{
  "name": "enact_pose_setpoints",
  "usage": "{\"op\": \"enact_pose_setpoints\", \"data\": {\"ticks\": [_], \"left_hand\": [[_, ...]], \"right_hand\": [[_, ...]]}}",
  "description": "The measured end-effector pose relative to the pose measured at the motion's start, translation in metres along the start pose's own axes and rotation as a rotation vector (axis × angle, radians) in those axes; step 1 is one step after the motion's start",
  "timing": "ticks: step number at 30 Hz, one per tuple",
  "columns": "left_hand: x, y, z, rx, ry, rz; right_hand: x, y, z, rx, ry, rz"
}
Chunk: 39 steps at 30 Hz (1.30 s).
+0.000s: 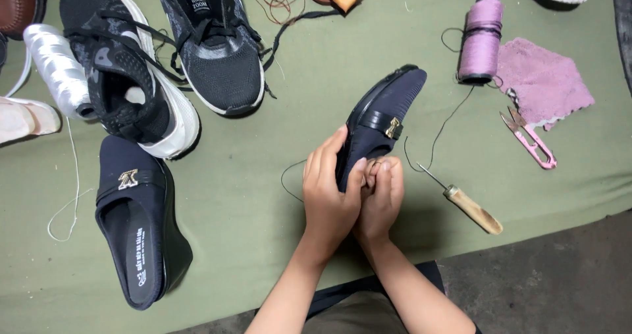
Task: The person uses a curved awl to stitch a dark blue slip-on shoe with a gold buckle. They repeatedly pierce the shoe's upper and pull a black thread through the holes, tightening the stitches by hand. The task is performed on a green work surface surrounded by other shoes and sewing supplies.
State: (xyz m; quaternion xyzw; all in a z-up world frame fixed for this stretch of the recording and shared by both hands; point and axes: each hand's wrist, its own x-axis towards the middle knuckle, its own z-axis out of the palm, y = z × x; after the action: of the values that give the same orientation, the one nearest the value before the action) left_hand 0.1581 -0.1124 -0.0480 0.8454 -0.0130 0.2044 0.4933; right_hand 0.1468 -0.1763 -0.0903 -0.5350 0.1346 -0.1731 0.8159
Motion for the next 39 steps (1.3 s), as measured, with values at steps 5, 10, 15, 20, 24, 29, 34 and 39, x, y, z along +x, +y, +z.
{"op": "enact_pose_setpoints", "data": {"ticks": [5, 10, 15, 20, 24, 29, 34, 39], "left_hand": [[0.009, 0.006, -0.008, -0.145, 0.064, -0.239], [0.008, 0.0, -0.002, -0.035, 0.115, -0.329], [0.007, -0.004, 0.001, -0.058, 0.118, -0.339], [0.01, 0.001, 0.0, -0.086, 0.179, -0.287], [0.008, -0.001, 0.002, -0.06, 0.205, -0.293], [0.011, -0.001, 0.0, -0.083, 0.157, -0.305], [0.012, -0.007, 0.001, -0.077, 0.086, -0.296], [0.004, -0.009, 0.004, 0.102, 0.106, -0.204]], "right_hand": [[0.001, 0.001, 0.005, 0.008, 0.022, -0.053], [0.002, 0.009, -0.001, -0.065, 0.025, -0.073], [0.002, 0.011, -0.005, -0.175, 0.024, -0.094], [0.001, 0.017, -0.013, -0.231, 0.05, -0.077], [0.002, 0.024, -0.022, -0.299, 0.056, -0.074], [0.003, 0.025, -0.027, -0.342, 0.038, -0.054], [0.007, 0.02, -0.026, -0.372, 0.024, -0.039], [0.005, 0.015, -0.025, -0.381, 0.011, -0.025]]}}
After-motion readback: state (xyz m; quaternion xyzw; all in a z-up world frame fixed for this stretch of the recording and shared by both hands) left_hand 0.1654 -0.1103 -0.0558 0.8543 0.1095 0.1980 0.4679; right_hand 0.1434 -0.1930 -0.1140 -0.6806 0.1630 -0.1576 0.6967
